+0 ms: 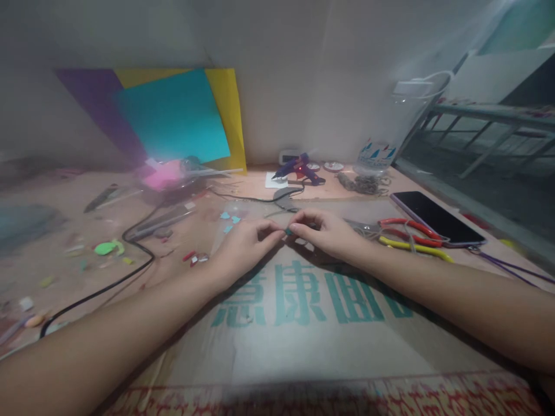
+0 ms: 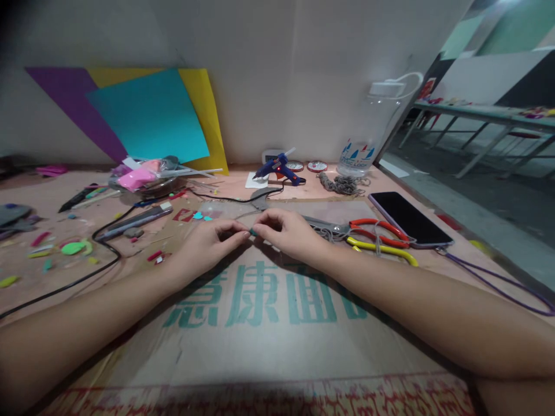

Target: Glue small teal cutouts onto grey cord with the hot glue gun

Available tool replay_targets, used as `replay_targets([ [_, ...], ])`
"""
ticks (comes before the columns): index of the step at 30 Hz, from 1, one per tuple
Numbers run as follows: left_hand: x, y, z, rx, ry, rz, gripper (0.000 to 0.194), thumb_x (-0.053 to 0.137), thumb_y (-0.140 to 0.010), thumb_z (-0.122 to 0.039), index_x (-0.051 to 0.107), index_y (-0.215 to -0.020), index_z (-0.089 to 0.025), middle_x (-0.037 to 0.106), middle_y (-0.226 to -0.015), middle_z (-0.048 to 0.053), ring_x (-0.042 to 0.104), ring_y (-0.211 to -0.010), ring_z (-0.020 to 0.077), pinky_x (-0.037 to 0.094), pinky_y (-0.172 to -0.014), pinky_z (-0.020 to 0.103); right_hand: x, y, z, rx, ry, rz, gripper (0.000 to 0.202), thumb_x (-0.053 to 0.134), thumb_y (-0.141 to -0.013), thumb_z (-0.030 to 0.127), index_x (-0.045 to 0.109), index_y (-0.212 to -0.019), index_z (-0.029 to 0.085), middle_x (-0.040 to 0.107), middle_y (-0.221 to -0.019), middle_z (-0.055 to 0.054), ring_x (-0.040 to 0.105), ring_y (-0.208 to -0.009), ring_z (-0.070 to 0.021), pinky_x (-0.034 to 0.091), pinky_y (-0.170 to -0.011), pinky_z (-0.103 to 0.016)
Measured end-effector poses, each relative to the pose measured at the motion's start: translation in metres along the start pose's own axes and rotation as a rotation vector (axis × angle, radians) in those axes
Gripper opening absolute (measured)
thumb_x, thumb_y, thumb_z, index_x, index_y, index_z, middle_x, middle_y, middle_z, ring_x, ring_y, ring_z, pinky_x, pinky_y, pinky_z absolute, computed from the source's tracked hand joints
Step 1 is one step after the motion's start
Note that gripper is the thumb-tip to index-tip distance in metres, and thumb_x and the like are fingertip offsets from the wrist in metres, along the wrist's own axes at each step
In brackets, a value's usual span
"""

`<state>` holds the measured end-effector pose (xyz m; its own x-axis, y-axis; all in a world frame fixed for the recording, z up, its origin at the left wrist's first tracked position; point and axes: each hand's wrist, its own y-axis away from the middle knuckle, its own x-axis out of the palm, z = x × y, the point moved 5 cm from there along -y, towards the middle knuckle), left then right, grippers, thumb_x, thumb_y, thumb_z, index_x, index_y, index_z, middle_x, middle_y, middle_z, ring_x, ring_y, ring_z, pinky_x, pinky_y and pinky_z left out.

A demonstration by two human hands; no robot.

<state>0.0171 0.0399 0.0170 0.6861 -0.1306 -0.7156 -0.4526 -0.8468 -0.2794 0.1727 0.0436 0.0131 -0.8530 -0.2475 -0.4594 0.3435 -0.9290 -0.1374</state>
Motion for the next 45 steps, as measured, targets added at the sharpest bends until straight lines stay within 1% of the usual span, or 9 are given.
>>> replay_targets([
  [3, 0.000, 0.000, 0.000, 0.007, 0.009, 0.001, 0.023, 0.052, -0.087, -0.033, 0.071, -0.087, -0.020, 0.072, -0.081, -0.001, 0.062, -0.073, 0.0154, 0.043, -0.067, 0.024, 0.000, 0.000, -0.001, 0.007, 0.008, -0.010, 0.018, 0.058, -0.083, 0.035, 0.062, -0.081, 0.018, 0.070, -0.074, -0.002, 0.063, -0.068, -0.0137, 0.049, -0.064, -0.025],
  [10, 0.001, 0.001, 0.005, -0.058, 0.097, -0.005, 0.021, 0.059, -0.083, -0.038, 0.071, -0.082, -0.021, 0.072, -0.079, -0.002, 0.063, -0.072, 0.0155, 0.044, -0.066, 0.024, 0.002, -0.003, -0.012, 0.028, -0.164, -0.021, 0.016, 0.059, -0.083, 0.035, 0.060, -0.080, 0.020, 0.066, -0.070, 0.000, 0.063, -0.068, -0.0137, 0.050, -0.065, -0.026],
  [19, 0.001, 0.001, 0.001, -0.047, 0.088, -0.003, 0.020, 0.058, -0.083, -0.036, 0.070, -0.081, -0.019, 0.071, -0.077, -0.001, 0.061, -0.070, 0.0144, 0.044, -0.064, 0.023, 0.008, -0.002, -0.018, 0.098, -0.333, 0.004, 0.017, 0.062, -0.081, 0.037, 0.059, -0.079, 0.020, 0.067, -0.071, 0.000, 0.063, -0.069, -0.0139, 0.052, -0.067, -0.028],
  [23, 0.001, 0.000, 0.000, -0.032, 0.080, -0.003, 0.020, 0.057, -0.083, -0.034, 0.070, -0.082, -0.019, 0.071, -0.077, -0.001, 0.061, -0.069, 0.0141, 0.044, -0.064, 0.023, 0.006, -0.003, -0.016, 0.040, -0.283, 0.014, 0.024, 0.057, -0.084, 0.041, 0.060, -0.077, 0.019, 0.066, -0.071, -0.001, 0.063, -0.070, -0.0136, 0.051, -0.071, -0.028],
  [26, 0.001, 0.000, 0.000, -0.041, 0.087, 0.009, 0.020, 0.057, -0.083, -0.034, 0.070, -0.082, -0.019, 0.070, -0.077, -0.001, 0.061, -0.070, 0.0142, 0.044, -0.065, 0.023, 0.003, -0.003, -0.012, -0.004, -0.244, 0.019, 0.030, 0.053, -0.086, 0.044, 0.060, -0.077, 0.017, 0.066, -0.072, -0.002, 0.063, -0.070, -0.0135, 0.050, -0.070, -0.028],
  [31, 0.003, -0.001, 0.002, -0.070, 0.100, 0.030, 0.021, 0.056, -0.083, -0.036, 0.069, -0.082, -0.019, 0.070, -0.078, -0.001, 0.062, -0.072, 0.0151, 0.044, -0.065, 0.024, 0.000, -0.001, 0.000, -0.041, -0.056, 0.001, 0.020, 0.059, -0.082, 0.036, 0.064, -0.087, 0.017, 0.070, -0.079, -0.003, 0.065, -0.075, -0.0151, 0.049, -0.071, -0.028],
  [36, 0.004, 0.000, 0.003, -0.080, 0.092, 0.053, 0.023, 0.055, -0.083, -0.038, 0.069, -0.082, -0.019, 0.070, -0.078, -0.001, 0.061, -0.071, 0.0157, 0.043, -0.064, 0.025, -0.001, 0.000, 0.010, -0.060, 0.119, -0.002, 0.018, 0.058, -0.081, 0.032, 0.066, -0.084, 0.017, 0.069, -0.078, -0.001, 0.063, -0.071, -0.0135, 0.046, -0.067, -0.025],
  [41, 0.003, 0.001, -0.004, -0.026, 0.029, 0.037, 0.019, 0.055, -0.083, -0.032, 0.068, -0.079, -0.019, 0.070, -0.076, -0.001, 0.060, -0.069, 0.0146, 0.042, -0.064, 0.024, 0.001, 0.001, 0.006, -0.010, 0.054, 0.003, 0.021, 0.057, -0.082, 0.036, 0.063, -0.081, 0.017, 0.066, -0.071, 0.000, 0.060, -0.064, -0.0118, 0.044, -0.059, -0.022],
  [45, 0.003, 0.003, -0.009, 0.015, -0.038, 0.017, 0.019, 0.054, -0.083, -0.030, 0.068, -0.076, -0.019, 0.069, -0.075, -0.001, 0.060, -0.069, 0.0148, 0.041, -0.063, 0.025, 0.002, 0.001, 0.002, 0.018, 0.018, -0.006, 0.020, 0.057, -0.082, 0.036, 0.062, -0.078, 0.017, 0.065, -0.070, 0.000, 0.059, -0.065, -0.0126, 0.045, -0.058, -0.023],
])
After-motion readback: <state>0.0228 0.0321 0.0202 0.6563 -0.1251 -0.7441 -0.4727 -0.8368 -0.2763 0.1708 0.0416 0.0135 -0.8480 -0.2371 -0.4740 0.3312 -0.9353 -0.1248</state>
